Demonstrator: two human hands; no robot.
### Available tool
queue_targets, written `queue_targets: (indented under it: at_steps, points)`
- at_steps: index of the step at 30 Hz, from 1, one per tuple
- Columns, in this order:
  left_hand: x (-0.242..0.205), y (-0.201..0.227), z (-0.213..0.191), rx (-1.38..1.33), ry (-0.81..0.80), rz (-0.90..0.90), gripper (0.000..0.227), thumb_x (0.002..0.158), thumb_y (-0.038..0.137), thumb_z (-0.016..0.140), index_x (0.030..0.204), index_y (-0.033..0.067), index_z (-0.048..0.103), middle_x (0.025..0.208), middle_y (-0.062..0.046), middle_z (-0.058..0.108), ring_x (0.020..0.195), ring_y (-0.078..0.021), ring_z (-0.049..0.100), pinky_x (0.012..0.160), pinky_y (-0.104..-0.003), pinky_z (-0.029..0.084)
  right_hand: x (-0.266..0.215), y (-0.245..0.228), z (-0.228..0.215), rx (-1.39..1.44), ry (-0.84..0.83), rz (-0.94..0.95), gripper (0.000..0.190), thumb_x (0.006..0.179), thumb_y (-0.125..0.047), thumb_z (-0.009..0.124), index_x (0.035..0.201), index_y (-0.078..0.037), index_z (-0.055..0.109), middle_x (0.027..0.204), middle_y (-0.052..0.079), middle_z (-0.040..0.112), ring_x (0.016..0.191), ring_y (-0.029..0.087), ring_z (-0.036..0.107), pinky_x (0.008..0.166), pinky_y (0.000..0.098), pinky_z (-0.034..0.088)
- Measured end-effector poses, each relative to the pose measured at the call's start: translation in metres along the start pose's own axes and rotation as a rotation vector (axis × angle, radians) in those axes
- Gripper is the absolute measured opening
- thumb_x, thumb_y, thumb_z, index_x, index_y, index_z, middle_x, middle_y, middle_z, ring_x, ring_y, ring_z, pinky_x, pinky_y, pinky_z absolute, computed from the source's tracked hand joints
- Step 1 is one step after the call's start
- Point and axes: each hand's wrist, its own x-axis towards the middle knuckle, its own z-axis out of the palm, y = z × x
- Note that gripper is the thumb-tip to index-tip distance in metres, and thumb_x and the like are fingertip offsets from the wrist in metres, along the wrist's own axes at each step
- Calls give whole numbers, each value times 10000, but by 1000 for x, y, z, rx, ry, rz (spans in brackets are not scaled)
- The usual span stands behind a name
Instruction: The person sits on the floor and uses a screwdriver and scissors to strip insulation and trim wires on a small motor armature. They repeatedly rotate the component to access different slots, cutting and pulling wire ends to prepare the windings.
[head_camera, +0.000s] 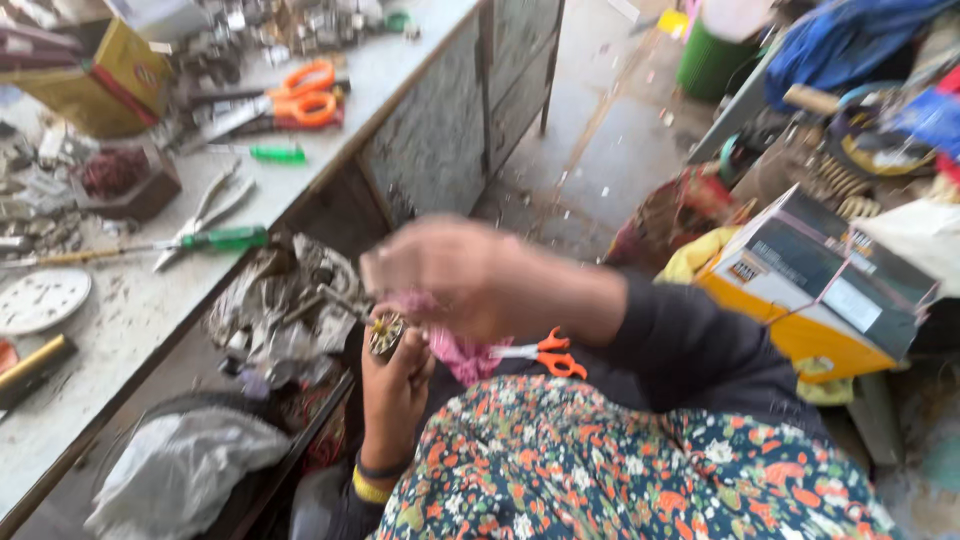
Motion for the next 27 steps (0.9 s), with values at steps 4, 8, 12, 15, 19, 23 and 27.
queue_targets:
  at_steps: [4,8,12,15,19,23,27]
  points:
    - [10,-15,-9,-16,-46,2,259,957,44,638,1191,49,526,796,18,533,588,-31,439,484,-190,327,-19,-16,28,-264,-13,-43,439,882,-104,692,1317,-64,657,1387,109,632,1347,313,591,1133,456,487]
    - [15,-31,-15,-1,-56,-31,304,944,21,653,1224,37,537,734,28,500,572,-34,452,471,-188,336,-46,-11,30,-268,-67,-7,418,958,-151,658,1363,-53,632,1404,110,616,1342,289,578,1121,438,478]
    - [17,-37,-14,26,-33,-47,320,927,5,632,1230,43,538,736,27,518,564,-36,462,465,-194,339,-59,-13,26,-399,-74,-44,446,965,-182,606,1392,-52,615,1417,127,618,1343,287,570,1124,438,457]
    - [18,-36,-9,-9,-71,-68,330,917,1,615,1232,56,534,738,24,528,560,-40,468,468,-198,346,-62,-18,19,-499,-99,-146,437,980,-190,587,1399,-66,613,1403,104,633,1340,270,582,1131,436,454]
    - [14,-35,-12,-30,-91,-187,302,924,7,613,1214,45,536,763,28,530,572,-27,452,476,-192,336,-65,-17,17,-484,-122,-207,414,987,-180,598,1372,-29,632,1345,102,649,1309,269,610,1122,427,489]
    - [13,-38,-19,-90,-197,-295,280,924,26,640,1193,5,564,750,51,485,569,-2,401,477,-167,315,-69,-15,9,-463,-144,-260,406,963,-163,608,1327,9,655,1292,104,665,1266,264,642,1101,410,527]
    - [14,-43,-24,-192,-309,-425,228,928,57,664,1119,38,541,763,52,485,582,-11,396,488,-174,322,-70,-17,-5,-517,-184,-336,338,960,-161,625,1253,-1,674,1226,86,676,1210,244,654,1069,390,536]
